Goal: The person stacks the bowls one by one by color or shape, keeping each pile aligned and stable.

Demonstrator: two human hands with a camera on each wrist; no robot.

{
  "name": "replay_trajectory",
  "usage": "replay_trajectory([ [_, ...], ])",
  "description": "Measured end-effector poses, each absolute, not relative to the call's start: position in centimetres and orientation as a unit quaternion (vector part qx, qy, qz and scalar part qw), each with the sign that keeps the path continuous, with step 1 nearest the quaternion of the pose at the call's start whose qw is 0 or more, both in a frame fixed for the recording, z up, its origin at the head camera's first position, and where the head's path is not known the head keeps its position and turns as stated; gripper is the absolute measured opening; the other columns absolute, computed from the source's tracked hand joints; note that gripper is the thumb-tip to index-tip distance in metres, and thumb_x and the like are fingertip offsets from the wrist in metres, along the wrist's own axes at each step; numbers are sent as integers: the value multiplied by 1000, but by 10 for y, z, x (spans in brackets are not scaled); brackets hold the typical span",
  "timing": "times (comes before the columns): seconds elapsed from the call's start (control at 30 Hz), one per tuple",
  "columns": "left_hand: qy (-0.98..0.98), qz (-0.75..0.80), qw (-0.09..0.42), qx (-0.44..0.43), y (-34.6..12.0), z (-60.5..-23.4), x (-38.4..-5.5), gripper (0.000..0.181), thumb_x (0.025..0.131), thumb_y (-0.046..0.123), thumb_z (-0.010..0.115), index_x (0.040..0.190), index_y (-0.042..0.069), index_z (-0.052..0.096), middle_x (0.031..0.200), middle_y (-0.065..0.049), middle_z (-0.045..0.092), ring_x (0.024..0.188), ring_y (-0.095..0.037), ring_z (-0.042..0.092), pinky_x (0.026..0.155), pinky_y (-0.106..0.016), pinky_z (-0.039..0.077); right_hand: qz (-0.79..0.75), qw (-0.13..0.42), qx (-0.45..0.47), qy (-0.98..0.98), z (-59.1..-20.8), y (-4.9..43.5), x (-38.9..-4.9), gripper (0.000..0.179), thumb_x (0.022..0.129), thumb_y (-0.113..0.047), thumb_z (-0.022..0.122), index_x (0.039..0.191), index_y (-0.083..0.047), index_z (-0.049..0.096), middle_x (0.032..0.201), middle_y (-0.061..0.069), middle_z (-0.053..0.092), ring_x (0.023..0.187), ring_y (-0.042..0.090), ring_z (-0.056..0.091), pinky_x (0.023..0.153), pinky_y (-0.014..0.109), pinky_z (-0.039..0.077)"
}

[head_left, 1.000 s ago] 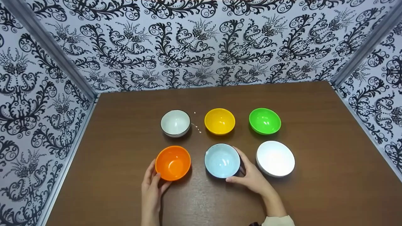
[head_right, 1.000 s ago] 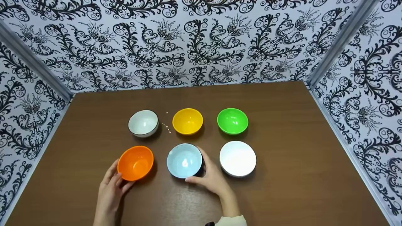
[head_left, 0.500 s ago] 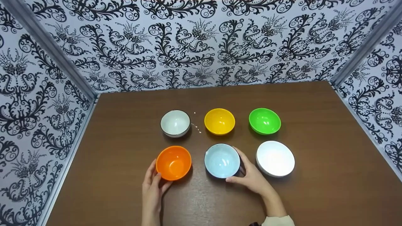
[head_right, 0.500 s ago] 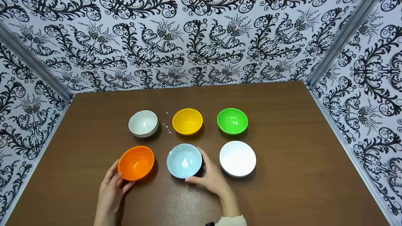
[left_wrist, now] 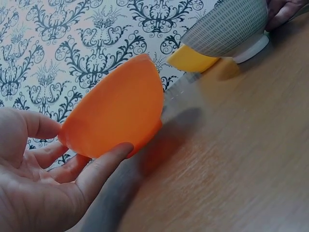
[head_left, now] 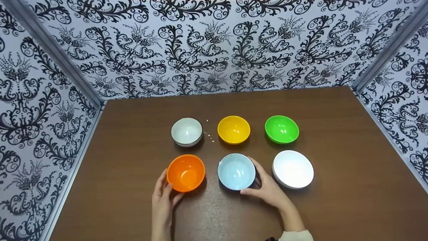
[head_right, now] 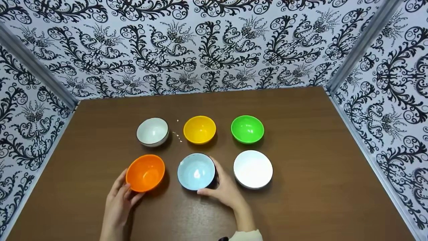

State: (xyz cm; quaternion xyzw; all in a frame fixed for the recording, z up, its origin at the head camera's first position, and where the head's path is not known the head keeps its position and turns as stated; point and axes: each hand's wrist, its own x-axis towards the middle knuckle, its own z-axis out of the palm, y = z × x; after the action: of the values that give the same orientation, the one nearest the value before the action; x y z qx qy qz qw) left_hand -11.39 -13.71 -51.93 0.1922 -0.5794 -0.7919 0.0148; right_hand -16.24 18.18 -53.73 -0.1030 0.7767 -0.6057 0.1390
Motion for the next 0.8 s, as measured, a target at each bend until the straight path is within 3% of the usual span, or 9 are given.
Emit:
replay_trajectory([
  [0.2, -575, -795, 18, 192, -135, -516, -114, 53, 106, 10, 37, 158, 11, 25, 163, -18, 27, 123, -15, 55, 84, -30, 62, -607, 138, -105, 775, -537, 182, -162, 110, 75, -17, 88, 160, -18, 18, 164, 5, 26, 149, 26, 31, 120, 33, 30],
  [0.8, -570, -801, 13, 185, -126, -506, -115, 53, 105, 11, 41, 157, 11, 29, 163, -15, 28, 126, -19, 53, 86, -30, 61, -610, 137, -105, 774, -537, 182, -162, 110, 74, -17, 89, 159, -20, 19, 164, 5, 26, 149, 27, 31, 120, 34, 30],
])
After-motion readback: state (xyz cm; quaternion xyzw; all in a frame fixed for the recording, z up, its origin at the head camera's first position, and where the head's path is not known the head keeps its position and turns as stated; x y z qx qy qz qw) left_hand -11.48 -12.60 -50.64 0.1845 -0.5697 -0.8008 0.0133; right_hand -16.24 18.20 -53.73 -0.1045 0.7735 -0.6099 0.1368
